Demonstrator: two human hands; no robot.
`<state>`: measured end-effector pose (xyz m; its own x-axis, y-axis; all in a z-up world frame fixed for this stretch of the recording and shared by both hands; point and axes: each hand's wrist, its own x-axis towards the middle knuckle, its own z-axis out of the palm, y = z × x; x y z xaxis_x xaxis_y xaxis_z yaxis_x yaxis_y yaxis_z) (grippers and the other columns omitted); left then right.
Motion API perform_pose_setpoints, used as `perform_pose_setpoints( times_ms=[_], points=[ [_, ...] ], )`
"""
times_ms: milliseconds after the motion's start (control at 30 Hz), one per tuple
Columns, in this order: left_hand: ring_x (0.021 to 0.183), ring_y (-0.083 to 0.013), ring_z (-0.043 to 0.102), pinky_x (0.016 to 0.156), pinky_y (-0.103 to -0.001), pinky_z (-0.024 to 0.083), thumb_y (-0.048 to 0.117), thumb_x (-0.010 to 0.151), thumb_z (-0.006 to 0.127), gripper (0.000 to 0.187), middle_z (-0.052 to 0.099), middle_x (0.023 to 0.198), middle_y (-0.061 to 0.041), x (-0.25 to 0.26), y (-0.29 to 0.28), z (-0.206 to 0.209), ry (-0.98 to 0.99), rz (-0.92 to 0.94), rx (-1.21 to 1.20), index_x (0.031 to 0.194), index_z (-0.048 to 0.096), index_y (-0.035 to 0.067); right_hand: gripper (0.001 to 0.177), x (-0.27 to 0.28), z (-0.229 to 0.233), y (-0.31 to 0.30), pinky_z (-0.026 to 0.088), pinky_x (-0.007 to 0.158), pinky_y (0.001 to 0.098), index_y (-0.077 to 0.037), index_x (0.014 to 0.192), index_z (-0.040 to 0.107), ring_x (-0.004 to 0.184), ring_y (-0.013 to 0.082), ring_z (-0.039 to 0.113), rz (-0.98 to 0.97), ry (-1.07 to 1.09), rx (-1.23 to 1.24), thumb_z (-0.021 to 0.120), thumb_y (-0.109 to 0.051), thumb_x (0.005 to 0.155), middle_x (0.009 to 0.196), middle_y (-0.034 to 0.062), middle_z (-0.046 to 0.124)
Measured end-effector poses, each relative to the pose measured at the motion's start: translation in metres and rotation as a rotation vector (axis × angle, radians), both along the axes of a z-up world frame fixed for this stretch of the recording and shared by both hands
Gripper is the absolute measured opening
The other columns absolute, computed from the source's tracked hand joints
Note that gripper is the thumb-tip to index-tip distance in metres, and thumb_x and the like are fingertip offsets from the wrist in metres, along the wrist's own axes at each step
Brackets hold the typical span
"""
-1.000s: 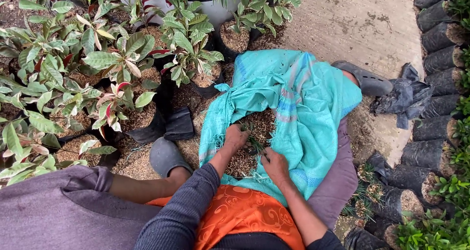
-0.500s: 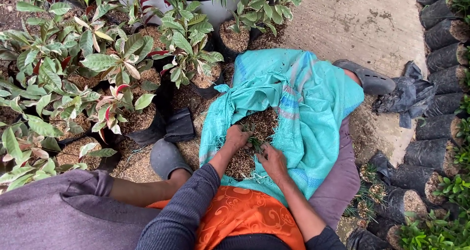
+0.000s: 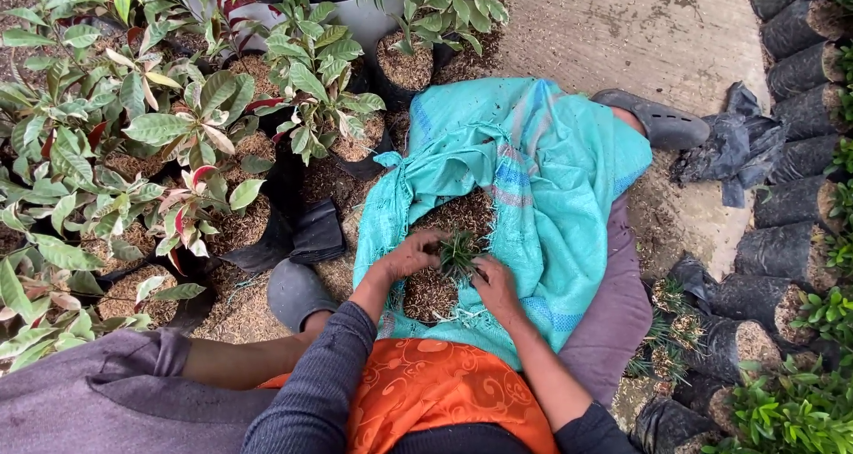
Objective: The person sits on the ground and uses both hands to scoop soil from a large turquoise sack, wrapping it around the roots of small green plants. The person then places the potted plants onto the ground among other potted plants.
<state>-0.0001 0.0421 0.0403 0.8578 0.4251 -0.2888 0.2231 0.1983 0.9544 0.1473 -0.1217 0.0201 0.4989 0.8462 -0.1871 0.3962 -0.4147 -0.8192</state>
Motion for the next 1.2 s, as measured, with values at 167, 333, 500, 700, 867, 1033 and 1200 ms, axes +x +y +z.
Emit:
perform_pose_setpoints(
  times_ms=[167, 333, 500, 700, 867, 1033, 1200],
  points=[
    [0.113, -0.0519, 0.046, 0.102, -0.055, 0.036, 0.018, 0.068, 0.075, 0.051, 0.051, 0.119, -0.033, 0.016, -0.006, 0.012, -0.038, -0.185, 0.259, 0.110, 0.059, -0.006, 0.026, 0.002, 0.000, 0.000, 0.050, 0.085, 0.0535, 0.003, 0.099, 0.068, 0.106, 0.0501, 0.051, 0.028, -0.076, 0.016, 0.064, -0.007, 0.075, 0.112, 0.0312, 0.057],
    [0.106, -0.0377, 0.056, 0.094, -0.045, 0.047, 0.028, 0.054, 0.087, 0.058, 0.058, 0.116, -0.014, 0.036, -0.005, -0.048, -0.022, -0.262, 0.539, 0.105, 0.064, 0.013, 0.027, 0.008, -0.016, -0.004, 0.050, 0.084, 0.0535, -0.003, 0.100, 0.070, 0.102, 0.0482, 0.053, 0.077, -0.072, 0.117, 0.063, -0.001, 0.074, 0.113, 0.0238, 0.060],
    [0.096, -0.0482, 0.056, 0.082, -0.055, 0.047, 0.019, 0.073, 0.072, 0.034, 0.063, 0.099, -0.025, 0.031, -0.007, -0.019, -0.036, -0.149, 0.482, 0.099, 0.058, 0.001, 0.021, 0.020, -0.018, -0.013, 0.054, 0.081, 0.0406, -0.008, 0.091, 0.068, 0.095, 0.0317, 0.064, -0.067, 0.140, 0.047, 0.058, 0.003, 0.077, 0.099, 0.0129, 0.068],
    [0.093, -0.0371, 0.063, 0.080, -0.048, 0.051, 0.037, 0.075, 0.072, 0.032, 0.069, 0.095, -0.010, 0.035, -0.005, -0.057, 0.311, -0.027, 0.488, 0.097, 0.067, 0.014, 0.042, 0.017, -0.005, -0.024, 0.054, 0.079, 0.0465, -0.014, 0.123, 0.054, 0.100, 0.0332, 0.063, 0.189, -0.121, -0.630, 0.060, -0.030, 0.085, 0.115, 0.0170, 0.061],
    [0.093, -0.0346, 0.064, 0.081, -0.047, 0.053, 0.048, 0.075, 0.068, 0.043, 0.066, 0.101, -0.010, 0.043, -0.013, -0.072, 0.453, -0.106, 0.671, 0.101, 0.061, 0.014, 0.060, -0.021, 0.012, -0.001, 0.055, 0.074, 0.0511, -0.012, 0.133, 0.041, 0.099, 0.0378, 0.062, 0.547, -0.368, -0.790, 0.067, -0.028, 0.081, 0.128, 0.0248, 0.046],
    [0.096, -0.0310, 0.064, 0.083, -0.046, 0.054, 0.045, 0.079, 0.065, 0.045, 0.065, 0.101, -0.009, 0.048, -0.020, -0.056, 0.545, -0.151, 0.739, 0.111, 0.057, 0.015, 0.053, -0.028, -0.012, -0.017, 0.054, 0.079, 0.0431, -0.029, 0.127, 0.054, 0.102, 0.0340, 0.061, 0.631, -0.329, -0.826, 0.059, -0.009, 0.078, 0.124, 0.0157, 0.055],
    [0.090, -0.0388, 0.064, 0.077, -0.049, 0.055, 0.029, 0.078, 0.068, 0.032, 0.064, 0.092, -0.015, 0.046, -0.019, -0.033, 0.516, -0.109, 0.656, 0.101, 0.059, 0.009, 0.050, 0.005, 0.040, -0.024, 0.049, 0.085, 0.0527, -0.023, 0.121, 0.059, 0.104, 0.0399, 0.059, 0.411, -0.220, -0.515, 0.069, -0.012, 0.073, 0.113, 0.0152, 0.062]
  ],
)
